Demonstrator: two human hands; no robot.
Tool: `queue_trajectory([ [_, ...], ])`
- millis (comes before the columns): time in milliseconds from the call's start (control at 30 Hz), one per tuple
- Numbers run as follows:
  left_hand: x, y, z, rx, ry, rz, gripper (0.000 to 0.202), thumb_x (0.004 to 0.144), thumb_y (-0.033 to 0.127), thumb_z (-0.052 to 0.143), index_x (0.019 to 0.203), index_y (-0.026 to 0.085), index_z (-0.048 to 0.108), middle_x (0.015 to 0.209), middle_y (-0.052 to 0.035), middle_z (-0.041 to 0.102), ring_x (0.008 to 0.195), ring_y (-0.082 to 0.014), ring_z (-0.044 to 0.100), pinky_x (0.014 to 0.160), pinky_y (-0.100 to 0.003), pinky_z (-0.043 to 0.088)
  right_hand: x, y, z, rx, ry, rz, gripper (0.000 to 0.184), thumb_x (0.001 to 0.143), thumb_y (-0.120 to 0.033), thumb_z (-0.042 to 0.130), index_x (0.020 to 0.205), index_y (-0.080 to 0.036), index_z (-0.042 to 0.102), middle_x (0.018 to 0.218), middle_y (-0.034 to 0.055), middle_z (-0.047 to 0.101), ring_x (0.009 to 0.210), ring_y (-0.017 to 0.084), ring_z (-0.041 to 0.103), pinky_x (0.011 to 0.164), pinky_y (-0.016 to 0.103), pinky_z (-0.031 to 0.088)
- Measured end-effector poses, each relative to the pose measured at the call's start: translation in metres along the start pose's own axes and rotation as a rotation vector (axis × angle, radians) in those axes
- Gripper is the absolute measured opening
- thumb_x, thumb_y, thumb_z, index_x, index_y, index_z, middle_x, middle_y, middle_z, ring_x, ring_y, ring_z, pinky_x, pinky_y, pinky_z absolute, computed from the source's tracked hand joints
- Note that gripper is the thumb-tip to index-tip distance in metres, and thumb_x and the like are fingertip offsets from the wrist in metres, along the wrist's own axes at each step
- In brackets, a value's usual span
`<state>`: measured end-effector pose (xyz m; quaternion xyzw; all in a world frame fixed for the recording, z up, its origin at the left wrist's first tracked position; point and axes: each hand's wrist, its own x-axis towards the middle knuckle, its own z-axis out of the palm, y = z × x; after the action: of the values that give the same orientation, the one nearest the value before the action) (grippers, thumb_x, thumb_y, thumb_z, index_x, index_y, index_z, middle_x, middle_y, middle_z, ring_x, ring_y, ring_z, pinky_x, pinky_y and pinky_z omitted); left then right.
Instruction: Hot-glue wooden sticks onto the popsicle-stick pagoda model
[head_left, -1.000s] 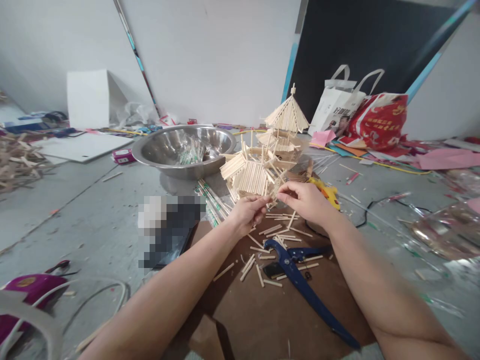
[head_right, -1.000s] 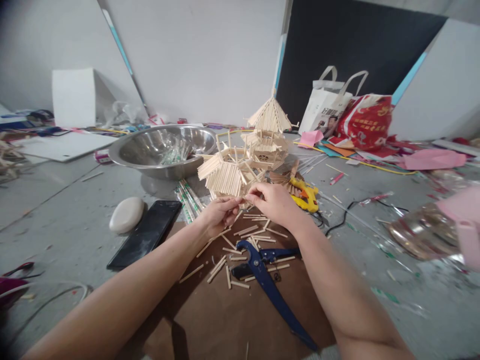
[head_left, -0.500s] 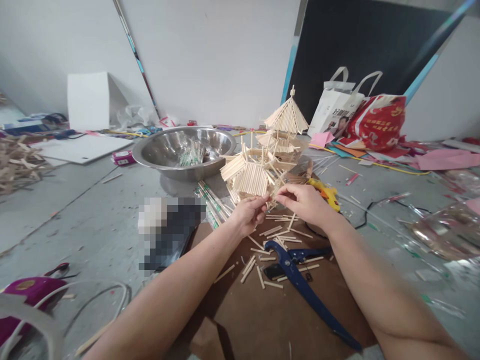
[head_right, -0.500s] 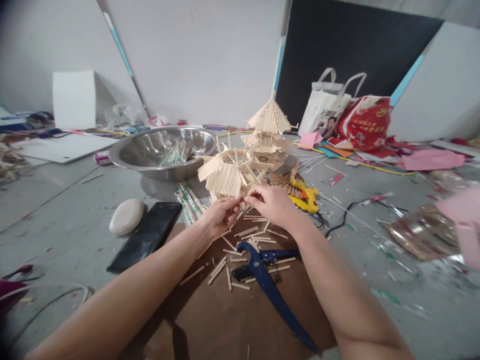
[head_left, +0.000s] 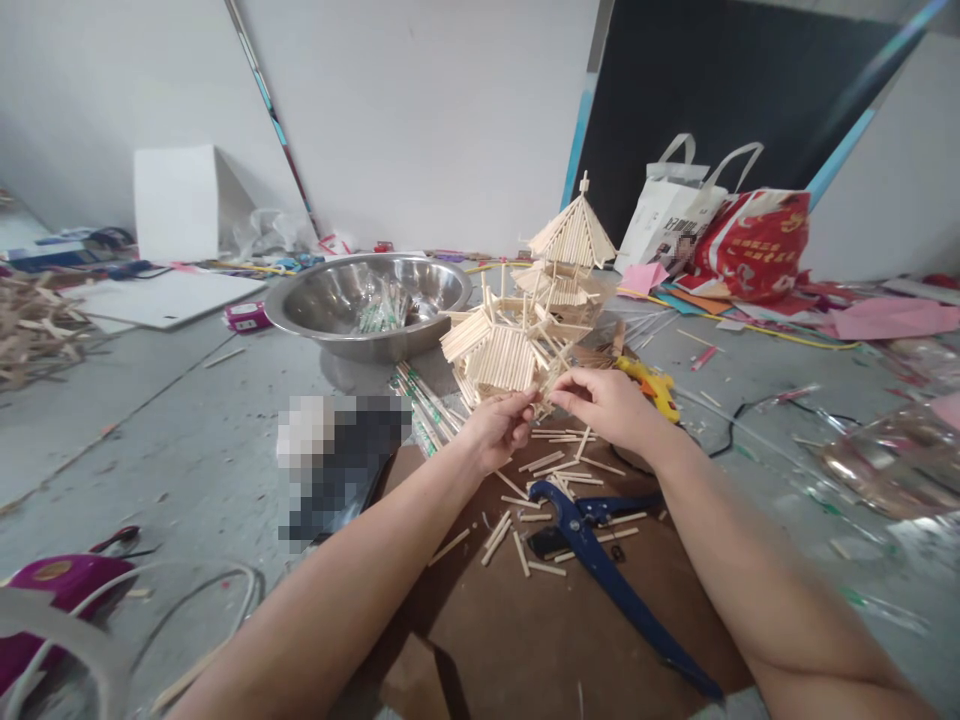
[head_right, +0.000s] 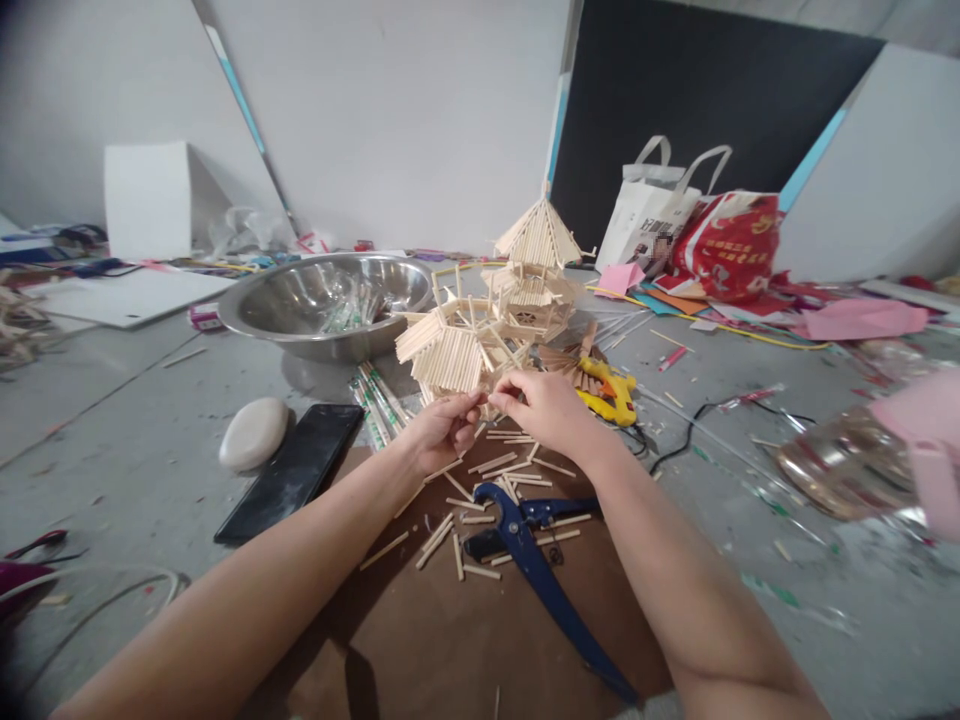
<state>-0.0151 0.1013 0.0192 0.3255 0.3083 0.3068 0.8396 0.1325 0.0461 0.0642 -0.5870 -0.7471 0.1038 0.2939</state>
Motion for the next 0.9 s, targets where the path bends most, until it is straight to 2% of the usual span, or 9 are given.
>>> queue_trajectory([
  [300, -0.003, -0.003, -0.005, 0.067, -0.043, -0.039, 0.015, 0.065, 0.028, 0.059, 0.069, 0.013, 0.055, 0.045, 0.0059, 0.045, 0.029, -0.0019, 0.032, 0.03, -0.015, 0.018, 0.0, -0.001, -0.01, -0.005, 0.009, 0.017, 0.018, 0.075, -0.033, 0.047, 0.075, -0.02, 0.058, 0.068, -0.0019, 0.061, 0.06, 0.009, 0.05, 0.057, 0.021, 0.034],
  [400, -0.01, 0.0, -0.012, 0.283, -0.094, -0.063, 0.02, 0.063, 0.03, 0.061, 0.067, 0.011, 0.057, 0.047, 0.0037, 0.047, 0.03, -0.0015, 0.031, 0.03, -0.016, 0.016, -0.002, 0.005, -0.018, -0.096, -0.062, 0.08, 0.018, 0.074, -0.035, 0.047, 0.076, -0.021, 0.059, 0.068, -0.0015, 0.061, 0.06, 0.01, 0.05, 0.056, 0.021, 0.033],
  [500, -0.019, 0.011, -0.02, 0.604, -0.155, -0.032, 0.025, 0.064, 0.035, 0.06, 0.066, 0.01, 0.058, 0.05, 0.0013, 0.05, 0.032, -0.0018, 0.031, 0.031, -0.018, 0.015, -0.002, 0.014, -0.02, -0.196, -0.232, 0.123, 0.017, 0.073, -0.032, 0.046, 0.075, -0.022, 0.059, 0.071, -0.0004, 0.062, 0.064, 0.012, 0.052, 0.057, 0.022, 0.033],
  [600, -0.027, 0.027, -0.023, 0.86, -0.161, 0.008, 0.028, 0.065, 0.04, 0.057, 0.069, 0.012, 0.061, 0.049, 0.0026, 0.049, 0.034, -0.0027, 0.03, 0.034, -0.018, 0.016, -0.001, 0.021, -0.014, -0.334, -0.37, 0.134, 0.015, 0.072, -0.029, 0.046, 0.073, -0.023, 0.06, 0.075, 0.0003, 0.063, 0.069, 0.014, 0.053, 0.057, 0.023, 0.032],
  [733, -0.035, 0.045, -0.022, 1.108, -0.176, 0.033, 0.032, 0.066, 0.045, 0.053, 0.066, 0.013, 0.06, 0.047, 0.003, 0.046, 0.036, -0.0037, 0.029, 0.037, -0.02, 0.019, 0.002, 0.025, 0.0, -0.407, -0.441, 0.14, 0.014, 0.07, -0.026, 0.047, 0.071, -0.023, 0.06, 0.074, 0.0004, 0.062, 0.069, 0.014, 0.053, 0.054, 0.023, 0.03],
  [900, -0.043, 0.057, -0.016, 1.38, -0.217, 0.066, 0.031, 0.067, 0.042, 0.05, 0.06, 0.013, 0.058, 0.048, 0.0026, 0.046, 0.043, -0.0059, 0.034, 0.043, -0.02, 0.025, 0.003, 0.032, 0.008, -0.396, -0.508, 0.135, 0.013, 0.067, -0.021, 0.048, 0.071, -0.021, 0.061, 0.075, 0.0014, 0.063, 0.068, 0.013, 0.053, 0.055, 0.022, 0.031],
])
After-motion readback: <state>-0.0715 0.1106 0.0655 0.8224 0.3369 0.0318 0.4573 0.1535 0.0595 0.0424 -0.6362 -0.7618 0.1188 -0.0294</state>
